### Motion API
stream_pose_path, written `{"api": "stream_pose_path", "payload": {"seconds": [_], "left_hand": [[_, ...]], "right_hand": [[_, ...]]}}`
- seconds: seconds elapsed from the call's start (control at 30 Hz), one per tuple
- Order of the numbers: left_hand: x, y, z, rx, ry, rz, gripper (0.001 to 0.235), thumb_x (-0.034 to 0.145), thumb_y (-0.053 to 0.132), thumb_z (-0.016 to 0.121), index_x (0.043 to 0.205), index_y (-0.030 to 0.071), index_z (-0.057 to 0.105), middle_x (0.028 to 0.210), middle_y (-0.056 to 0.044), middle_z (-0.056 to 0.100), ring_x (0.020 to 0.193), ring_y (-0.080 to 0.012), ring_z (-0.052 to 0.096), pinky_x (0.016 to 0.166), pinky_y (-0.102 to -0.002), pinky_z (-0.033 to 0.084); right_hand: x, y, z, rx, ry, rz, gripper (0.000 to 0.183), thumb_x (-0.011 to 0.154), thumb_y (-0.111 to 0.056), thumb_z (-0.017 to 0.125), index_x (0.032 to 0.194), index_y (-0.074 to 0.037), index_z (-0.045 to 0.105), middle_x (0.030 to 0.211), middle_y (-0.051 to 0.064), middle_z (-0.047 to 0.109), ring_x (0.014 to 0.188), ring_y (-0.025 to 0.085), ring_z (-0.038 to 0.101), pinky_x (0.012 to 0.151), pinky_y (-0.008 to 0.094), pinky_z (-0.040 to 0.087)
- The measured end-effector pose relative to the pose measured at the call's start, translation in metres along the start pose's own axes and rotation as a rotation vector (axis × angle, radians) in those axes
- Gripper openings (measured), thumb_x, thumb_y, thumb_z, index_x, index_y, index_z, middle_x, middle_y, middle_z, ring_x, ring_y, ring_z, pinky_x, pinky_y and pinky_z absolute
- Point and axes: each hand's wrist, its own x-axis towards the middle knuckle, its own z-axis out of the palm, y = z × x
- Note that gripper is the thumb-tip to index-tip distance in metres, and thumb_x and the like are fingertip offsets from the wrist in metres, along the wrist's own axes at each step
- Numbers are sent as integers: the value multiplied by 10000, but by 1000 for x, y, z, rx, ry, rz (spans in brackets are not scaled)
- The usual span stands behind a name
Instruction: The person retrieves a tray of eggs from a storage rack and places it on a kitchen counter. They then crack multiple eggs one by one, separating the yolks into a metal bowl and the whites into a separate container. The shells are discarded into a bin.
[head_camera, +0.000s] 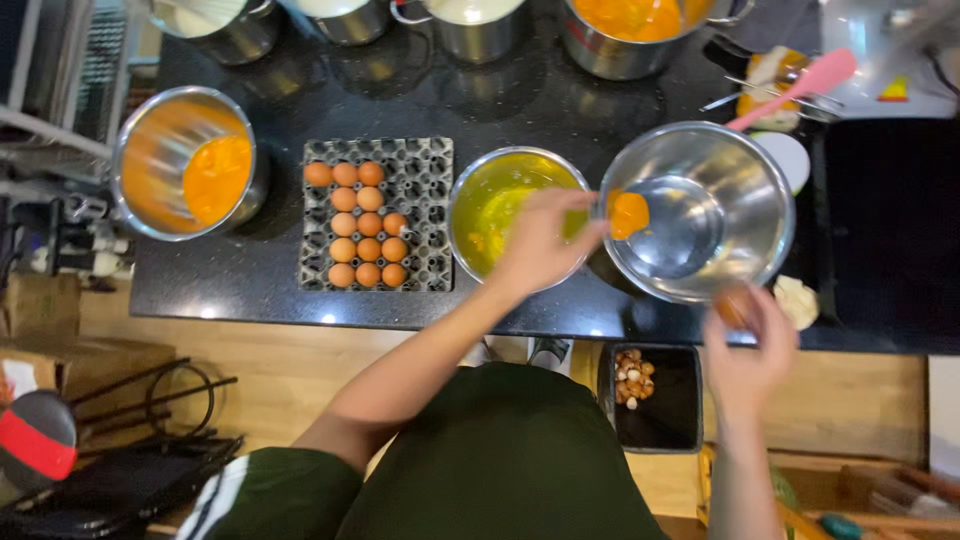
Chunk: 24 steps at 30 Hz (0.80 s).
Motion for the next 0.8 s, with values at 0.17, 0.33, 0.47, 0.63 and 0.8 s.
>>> {"api": "stream_pose_path", "payload": {"seconds": [0.17, 0.33, 0.47, 0.63, 0.8], "left_hand": [[-46, -80, -111, 460, 266, -267, 259, 839, 176, 769, 1027, 1, 741, 999, -192, 722, 946, -354, 692, 872, -435, 538], [-68, -151, -181, 733, -76, -176, 525, 707, 7, 751, 1221, 82, 680, 1111, -137, 726, 1067, -407, 607, 909, -476, 481], [-51, -176, -197, 712, -367, -142, 689, 624, 25, 782, 1282, 111, 596, 1114, -81, 722, 1143, -383, 562, 942, -494, 439], [-44, -189, -207, 667, -559, -204, 681, 748, 23, 733, 1388, 135, 532, 1147, -111, 676, 1162, -367, 533, 977, -490, 421], [-55, -187, -213, 555, -375, -32, 605, 855, 77, 707, 1415, 87, 478, 1166, -162, 637, 1152, -386, 538, 991, -493, 419]], "right_hand": [[-83, 41, -45, -310, -149, 289, 611, 919, -168, 796, 1469, 5, 594, 1188, 160, 657, 1008, 253, 618, 873, 386, 496], [-81, 45, -38, -558, -118, 264, 609, 883, -144, 777, 1436, 25, 589, 1287, 223, 602, 1224, 338, 528, 1105, 509, 405], [-25, -1, -20, -281, -95, 193, 494, 968, -88, 695, 1432, 16, 561, 1354, 219, 564, 1254, 326, 511, 957, 417, 470], [28, -57, 15, -89, -38, 34, 372, 956, -59, 719, 1317, -41, 633, 1268, 144, 625, 1162, 258, 585, 899, 350, 514], [46, -99, 58, 23, -91, -112, 344, 917, -22, 721, 1255, -53, 667, 1194, 128, 646, 1096, 262, 620, 933, 374, 530]]}}
